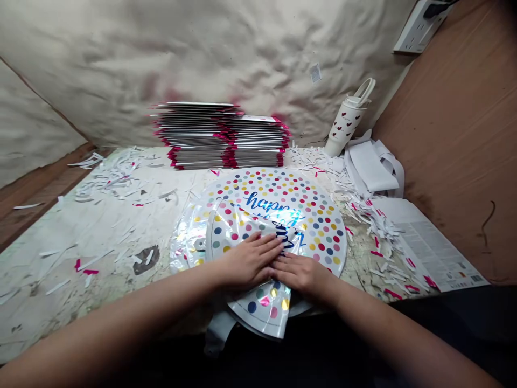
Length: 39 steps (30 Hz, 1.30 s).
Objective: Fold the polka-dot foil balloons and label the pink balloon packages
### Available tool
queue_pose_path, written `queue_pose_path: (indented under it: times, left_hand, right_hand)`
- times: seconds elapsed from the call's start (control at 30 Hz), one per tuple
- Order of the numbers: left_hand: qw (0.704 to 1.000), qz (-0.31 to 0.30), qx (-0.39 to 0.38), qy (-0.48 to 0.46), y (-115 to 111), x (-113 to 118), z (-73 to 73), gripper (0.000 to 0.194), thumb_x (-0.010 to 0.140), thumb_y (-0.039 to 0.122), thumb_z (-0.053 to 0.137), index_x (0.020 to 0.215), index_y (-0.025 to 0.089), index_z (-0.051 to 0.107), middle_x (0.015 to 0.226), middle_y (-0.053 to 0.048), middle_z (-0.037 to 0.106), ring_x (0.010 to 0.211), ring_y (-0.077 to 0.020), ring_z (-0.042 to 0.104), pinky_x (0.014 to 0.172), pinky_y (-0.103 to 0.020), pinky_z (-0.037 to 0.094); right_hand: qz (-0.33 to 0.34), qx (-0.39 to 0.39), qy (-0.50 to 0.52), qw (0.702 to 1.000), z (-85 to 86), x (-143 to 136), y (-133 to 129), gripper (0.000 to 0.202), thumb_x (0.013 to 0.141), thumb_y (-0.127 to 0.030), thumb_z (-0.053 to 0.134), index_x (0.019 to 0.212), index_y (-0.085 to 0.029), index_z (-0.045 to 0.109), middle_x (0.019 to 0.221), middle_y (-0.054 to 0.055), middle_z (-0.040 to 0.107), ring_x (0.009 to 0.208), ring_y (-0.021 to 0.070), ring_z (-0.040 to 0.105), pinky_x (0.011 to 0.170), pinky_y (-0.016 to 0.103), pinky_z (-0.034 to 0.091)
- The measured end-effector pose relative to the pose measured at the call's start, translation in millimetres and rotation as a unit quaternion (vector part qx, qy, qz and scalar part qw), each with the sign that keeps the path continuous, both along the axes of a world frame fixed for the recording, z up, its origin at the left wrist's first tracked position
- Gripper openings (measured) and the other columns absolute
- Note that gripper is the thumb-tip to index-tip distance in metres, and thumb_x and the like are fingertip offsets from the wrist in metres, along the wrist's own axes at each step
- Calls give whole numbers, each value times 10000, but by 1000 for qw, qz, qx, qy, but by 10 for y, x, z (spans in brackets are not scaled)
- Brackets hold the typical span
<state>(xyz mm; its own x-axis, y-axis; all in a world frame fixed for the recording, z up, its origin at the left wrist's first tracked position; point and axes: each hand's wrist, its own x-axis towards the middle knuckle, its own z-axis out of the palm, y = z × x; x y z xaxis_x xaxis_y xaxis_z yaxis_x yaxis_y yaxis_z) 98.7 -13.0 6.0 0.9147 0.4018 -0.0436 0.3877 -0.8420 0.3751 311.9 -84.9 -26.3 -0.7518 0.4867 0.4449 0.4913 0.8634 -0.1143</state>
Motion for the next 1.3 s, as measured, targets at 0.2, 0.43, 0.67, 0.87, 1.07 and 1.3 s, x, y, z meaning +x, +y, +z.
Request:
queue_pose_path:
  times: [0.2, 0.43, 0.67, 0.87, 1.07, 1.3]
  left_hand:
    - [928, 334, 81, 147, 640, -613, -42, 665, 881, 555, 240, 1420, 166, 228, 1486, -121, 200, 1361, -333, 144, 1037, -618, 72]
    - [966, 214, 133, 63, 483, -381, 63, 568, 918, 429, 227, 1414, 154, 255, 1492, -83, 214, 1375, -220, 144, 1102, -399, 145]
    - [982, 152, 81, 79, 166, -54, -116, 638, 883, 509, 330, 1420, 178, 238, 1494, -131, 177, 1359, -332, 147, 1063, -518, 139]
    - [995, 58, 69, 35, 37, 163, -146, 553, 896, 426, 348, 1415, 262, 250, 1497, -92, 189, 1366, -337, 108, 1065, -544, 86]
    - [980, 183, 59, 40, -64, 365, -195, 541, 864, 529, 377, 1374, 358, 315, 1499, -105, 173, 1329, -461, 95, 947, -709, 65]
    - [990, 126, 62, 18, -35, 246, -172, 537, 906, 366, 311, 1412, 194, 260, 1495, -98, 194, 1372, -315, 94, 1064, -554, 85]
  right_hand:
    - [5, -16, 11, 1000, -28, 39, -1, 274, 910, -115, 412, 1118, -131, 590, 1132, 75, 647, 1096, 185, 575, 941, 361, 482]
    - [-58, 55, 78, 994, 33, 45, -4, 167, 868, -101, 470, 897, -97, 635, 1000, 141, 686, 1029, 233, 612, 878, 399, 518]
    - [-8, 63, 38, 997, 92, 100, -55, 207, 873, -85, 468, 1012, -91, 621, 1031, 120, 684, 1032, 201, 613, 914, 367, 505]
    - [32, -55, 33, 997, 44, 93, -197, 264, 879, -160, 461, 1111, -109, 577, 1119, 117, 649, 1092, 178, 574, 936, 329, 483]
    - [9, -70, 75, 995, -4, 104, -301, 231, 864, -145, 476, 1055, -90, 594, 1106, 152, 647, 1104, 203, 564, 943, 361, 471]
    - [-28, -101, 91, 990, 68, 205, -268, 251, 870, -137, 459, 1081, -138, 595, 1133, 127, 638, 1137, 185, 541, 981, 385, 441]
